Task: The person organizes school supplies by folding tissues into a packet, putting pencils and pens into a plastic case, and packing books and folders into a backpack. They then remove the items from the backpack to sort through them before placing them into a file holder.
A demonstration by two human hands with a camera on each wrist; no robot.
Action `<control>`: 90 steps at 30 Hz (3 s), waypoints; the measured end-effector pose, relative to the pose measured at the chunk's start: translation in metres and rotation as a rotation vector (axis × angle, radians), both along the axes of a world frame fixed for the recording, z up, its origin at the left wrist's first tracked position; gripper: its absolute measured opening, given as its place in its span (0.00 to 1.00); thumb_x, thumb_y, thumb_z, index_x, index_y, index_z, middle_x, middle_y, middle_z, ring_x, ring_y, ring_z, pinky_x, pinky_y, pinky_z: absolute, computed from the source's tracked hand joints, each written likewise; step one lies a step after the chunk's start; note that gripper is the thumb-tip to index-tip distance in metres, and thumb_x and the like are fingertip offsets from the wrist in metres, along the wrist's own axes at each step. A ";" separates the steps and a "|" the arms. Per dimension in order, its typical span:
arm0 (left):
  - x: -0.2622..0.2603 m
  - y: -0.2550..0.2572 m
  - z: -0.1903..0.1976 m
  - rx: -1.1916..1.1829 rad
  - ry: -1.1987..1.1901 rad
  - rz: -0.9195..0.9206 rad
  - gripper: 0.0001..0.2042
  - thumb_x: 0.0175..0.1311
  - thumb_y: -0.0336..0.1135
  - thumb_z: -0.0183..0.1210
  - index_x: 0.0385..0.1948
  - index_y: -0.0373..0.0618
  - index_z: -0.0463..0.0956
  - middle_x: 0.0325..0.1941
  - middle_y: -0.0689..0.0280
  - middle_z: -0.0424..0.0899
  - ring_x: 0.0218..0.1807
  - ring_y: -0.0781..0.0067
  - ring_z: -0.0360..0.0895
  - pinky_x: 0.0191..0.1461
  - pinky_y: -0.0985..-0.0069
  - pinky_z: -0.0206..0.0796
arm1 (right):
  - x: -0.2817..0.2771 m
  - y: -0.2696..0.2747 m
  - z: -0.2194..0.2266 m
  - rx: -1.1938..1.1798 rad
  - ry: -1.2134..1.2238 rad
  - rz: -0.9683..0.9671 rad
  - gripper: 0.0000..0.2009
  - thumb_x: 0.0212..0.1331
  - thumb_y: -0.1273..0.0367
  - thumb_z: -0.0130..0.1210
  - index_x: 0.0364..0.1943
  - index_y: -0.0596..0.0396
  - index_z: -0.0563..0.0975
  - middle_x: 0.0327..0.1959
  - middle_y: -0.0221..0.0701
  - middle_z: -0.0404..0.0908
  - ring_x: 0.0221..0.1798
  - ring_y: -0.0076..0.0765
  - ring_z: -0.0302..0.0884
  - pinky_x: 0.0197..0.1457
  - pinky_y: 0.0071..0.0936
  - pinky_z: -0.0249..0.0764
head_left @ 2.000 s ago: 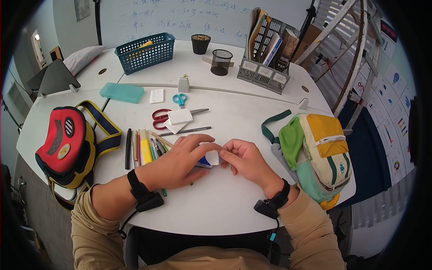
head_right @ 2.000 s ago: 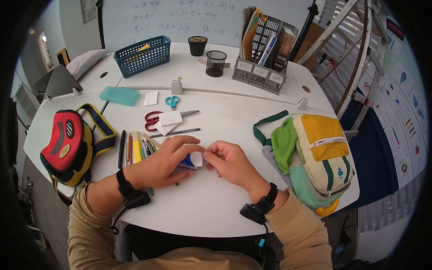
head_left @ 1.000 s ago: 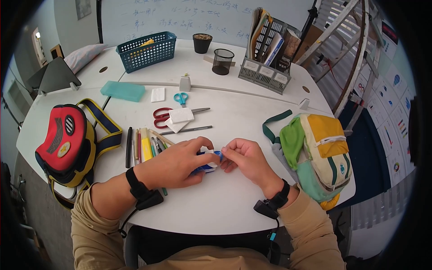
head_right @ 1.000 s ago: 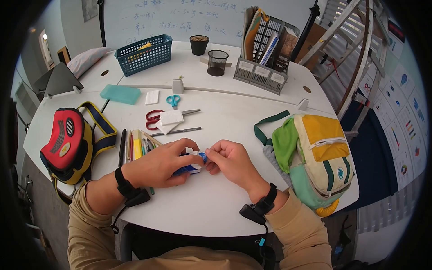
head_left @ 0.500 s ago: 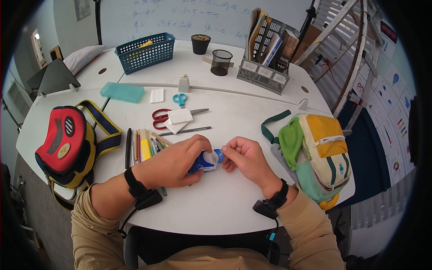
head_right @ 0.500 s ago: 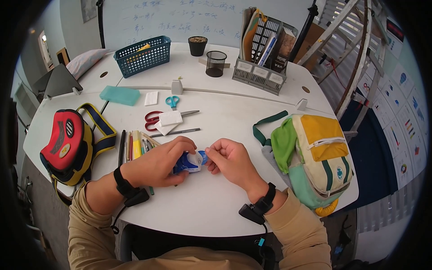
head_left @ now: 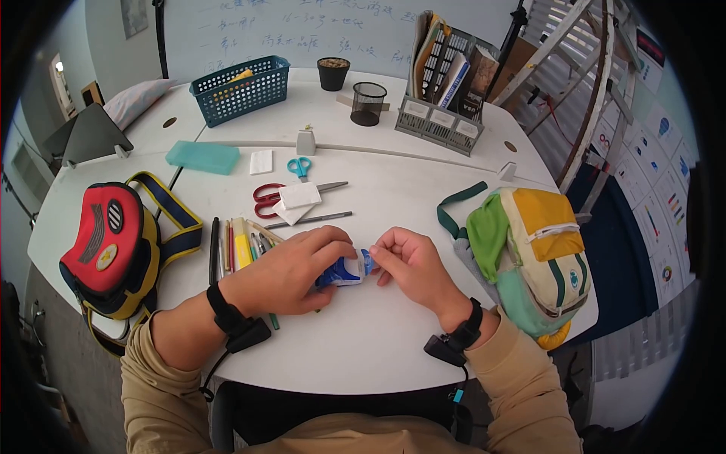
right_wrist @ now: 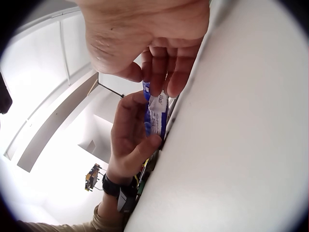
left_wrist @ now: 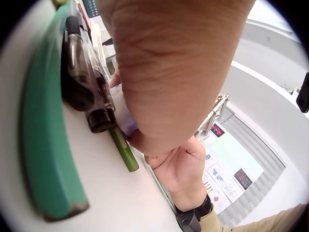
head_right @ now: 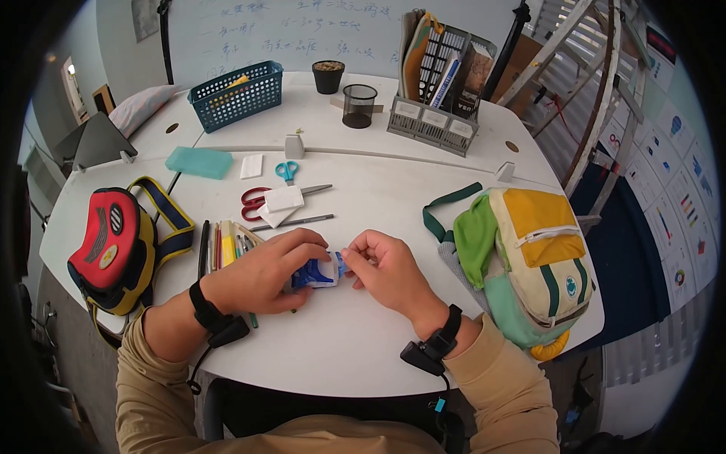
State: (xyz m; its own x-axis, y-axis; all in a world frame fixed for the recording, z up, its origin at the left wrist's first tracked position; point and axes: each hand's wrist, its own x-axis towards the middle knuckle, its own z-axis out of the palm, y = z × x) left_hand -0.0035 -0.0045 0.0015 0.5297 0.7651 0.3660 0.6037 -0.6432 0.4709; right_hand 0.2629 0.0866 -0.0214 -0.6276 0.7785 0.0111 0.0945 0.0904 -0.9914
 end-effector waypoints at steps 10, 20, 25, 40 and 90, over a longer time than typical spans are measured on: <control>0.000 -0.001 0.001 0.119 0.153 0.058 0.26 0.62 0.32 0.75 0.64 0.46 0.86 0.71 0.53 0.82 0.69 0.45 0.82 0.73 0.53 0.76 | 0.001 0.002 -0.005 0.057 0.024 -0.005 0.09 0.82 0.68 0.64 0.47 0.62 0.84 0.46 0.31 0.89 0.45 0.23 0.88 0.47 0.27 0.91; 0.001 -0.003 0.001 0.162 0.218 0.091 0.24 0.61 0.33 0.75 0.62 0.54 0.87 0.72 0.55 0.81 0.71 0.46 0.79 0.77 0.50 0.70 | 0.000 0.002 -0.005 0.087 0.018 -0.017 0.09 0.81 0.68 0.65 0.46 0.63 0.85 0.44 0.31 0.90 0.43 0.24 0.88 0.46 0.28 0.91; -0.002 -0.001 0.003 0.155 0.198 0.064 0.21 0.62 0.33 0.75 0.60 0.54 0.88 0.72 0.56 0.81 0.71 0.46 0.79 0.77 0.49 0.70 | 0.000 0.003 -0.006 0.082 0.009 -0.033 0.09 0.80 0.68 0.67 0.45 0.62 0.84 0.43 0.32 0.90 0.42 0.25 0.88 0.46 0.27 0.89; -0.006 -0.002 0.011 0.126 0.135 -0.031 0.21 0.62 0.33 0.77 0.59 0.51 0.87 0.74 0.55 0.81 0.72 0.44 0.77 0.80 0.48 0.67 | -0.001 0.001 -0.004 0.095 -0.010 -0.050 0.08 0.77 0.69 0.69 0.44 0.61 0.84 0.38 0.31 0.90 0.38 0.24 0.89 0.42 0.25 0.86; -0.057 0.033 -0.031 0.272 -0.006 0.775 0.08 0.69 0.30 0.74 0.46 0.45 0.86 0.53 0.63 0.91 0.58 0.55 0.86 0.71 0.58 0.66 | -0.003 0.004 0.001 0.069 0.096 -0.165 0.08 0.79 0.68 0.66 0.46 0.59 0.82 0.46 0.32 0.92 0.45 0.25 0.90 0.40 0.25 0.85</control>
State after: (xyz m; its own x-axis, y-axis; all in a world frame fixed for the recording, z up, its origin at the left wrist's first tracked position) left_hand -0.0605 0.0289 -0.0296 -0.1154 0.7973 0.5925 0.9216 -0.1366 0.3633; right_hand 0.2602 0.0902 -0.0201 -0.4851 0.8660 0.1215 0.0194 0.1496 -0.9886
